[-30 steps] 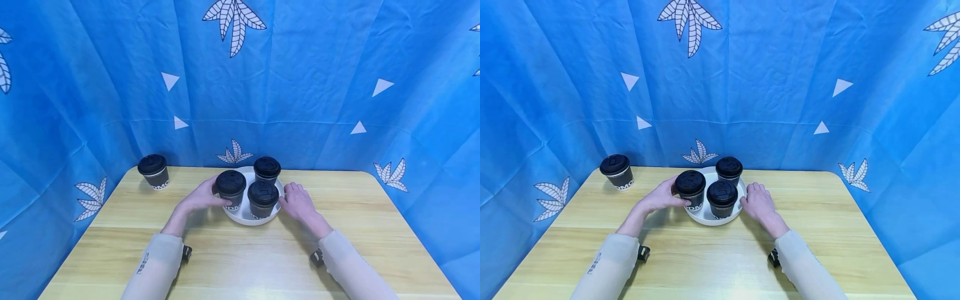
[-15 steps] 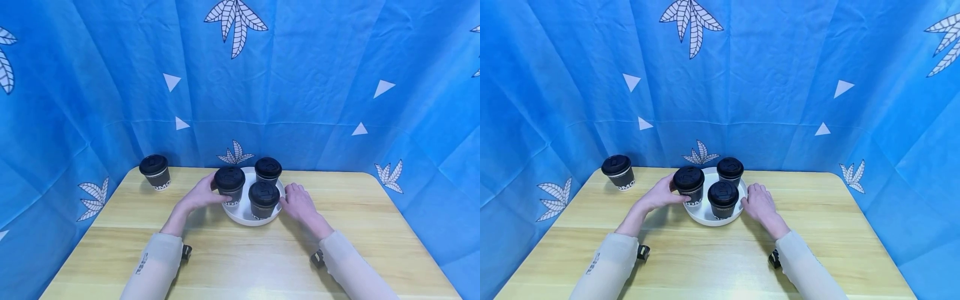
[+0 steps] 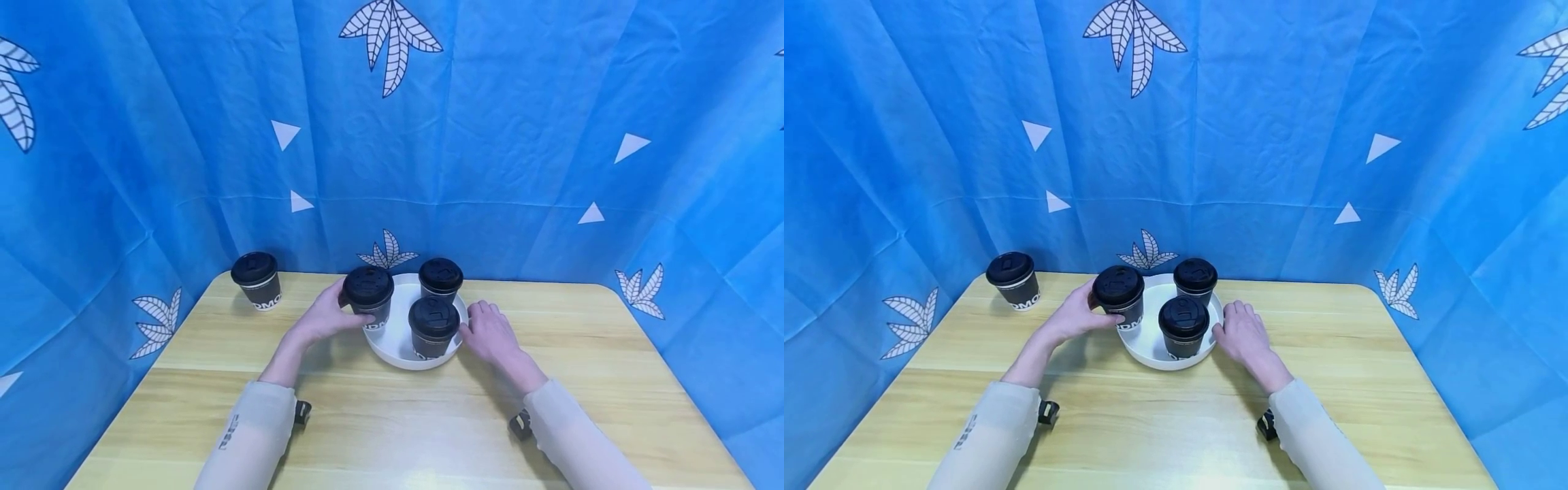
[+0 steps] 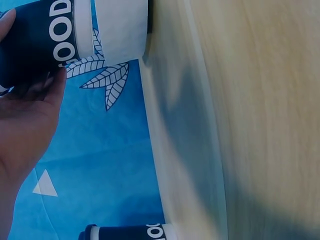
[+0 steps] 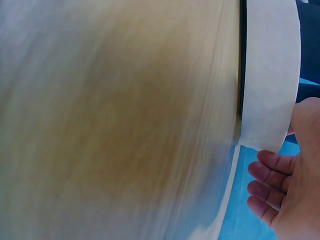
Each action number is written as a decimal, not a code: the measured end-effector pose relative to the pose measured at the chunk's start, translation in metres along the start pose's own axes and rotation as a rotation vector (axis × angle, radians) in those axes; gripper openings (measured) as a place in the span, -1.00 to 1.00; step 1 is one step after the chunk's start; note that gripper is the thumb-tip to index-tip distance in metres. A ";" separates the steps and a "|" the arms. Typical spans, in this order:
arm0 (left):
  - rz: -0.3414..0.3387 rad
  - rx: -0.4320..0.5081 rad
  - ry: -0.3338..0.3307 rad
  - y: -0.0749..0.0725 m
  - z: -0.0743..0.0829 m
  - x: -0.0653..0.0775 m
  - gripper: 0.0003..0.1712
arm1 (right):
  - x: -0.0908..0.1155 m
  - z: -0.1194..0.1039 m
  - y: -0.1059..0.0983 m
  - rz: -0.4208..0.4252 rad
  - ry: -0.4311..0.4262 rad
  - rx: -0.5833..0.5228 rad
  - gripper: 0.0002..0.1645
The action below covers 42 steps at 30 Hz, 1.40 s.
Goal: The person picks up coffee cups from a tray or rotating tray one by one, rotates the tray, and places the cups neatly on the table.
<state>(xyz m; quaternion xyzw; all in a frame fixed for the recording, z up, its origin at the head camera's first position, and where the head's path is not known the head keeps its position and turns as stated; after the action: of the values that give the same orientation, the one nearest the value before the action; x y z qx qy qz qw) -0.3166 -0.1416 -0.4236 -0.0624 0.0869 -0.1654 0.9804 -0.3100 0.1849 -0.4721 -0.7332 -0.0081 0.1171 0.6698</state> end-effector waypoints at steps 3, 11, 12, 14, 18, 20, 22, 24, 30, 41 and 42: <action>0.025 0.004 -0.004 -0.003 0.001 0.002 0.06 | 0.000 0.000 0.000 -0.005 0.006 -0.001 -0.63; 0.085 0.002 0.009 -0.010 0.000 0.004 0.05 | 0.000 0.001 0.001 -0.003 0.005 -0.001 -0.63; 0.093 0.002 0.011 -0.010 -0.001 0.004 0.07 | 0.000 0.001 0.002 -0.004 0.005 -0.001 -0.63; 0.112 0.009 0.017 -0.012 -0.003 0.003 0.08 | 0.000 0.001 0.002 -0.009 0.008 -0.001 -0.62; 0.163 0.009 0.026 -0.017 -0.008 0.003 0.06 | 0.000 0.002 0.003 -0.018 0.012 -0.003 -0.62; 0.192 0.000 0.030 -0.019 -0.009 0.002 0.03 | 0.000 0.002 0.003 -0.017 0.011 -0.004 -0.62; 0.217 -0.013 0.027 -0.022 -0.010 0.002 0.01 | 0.000 0.002 0.003 -0.016 0.009 -0.004 -0.62; 0.239 -0.021 0.014 -0.025 -0.011 0.002 0.01 | 0.000 0.002 0.002 -0.016 0.008 -0.003 -0.62; 0.316 -0.061 -0.019 -0.033 -0.014 0.003 0.04 | -0.001 0.002 0.002 -0.016 0.001 0.001 -0.62; 0.482 -0.072 -0.011 -0.052 -0.025 0.001 0.00 | -0.002 0.002 0.002 -0.009 0.004 -0.006 -0.61; 0.496 -0.074 -0.015 -0.053 -0.026 0.001 0.01 | -0.002 0.002 0.002 -0.009 0.004 -0.006 -0.61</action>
<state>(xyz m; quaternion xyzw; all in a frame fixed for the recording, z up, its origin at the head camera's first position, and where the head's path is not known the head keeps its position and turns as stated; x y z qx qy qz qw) -0.3371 -0.1945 -0.4407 -0.0763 0.0981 0.0839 0.9887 -0.3121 0.1861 -0.4736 -0.7355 -0.0104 0.1129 0.6680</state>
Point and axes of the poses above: each hand's wrist, its own x-axis away from the middle knuckle, its own y-axis out of the palm, z = x × y, the point moved 5 cm from there along -x, towards the middle knuckle, and after that the axes turned 15 degrees about x, right-handed, at the moved point
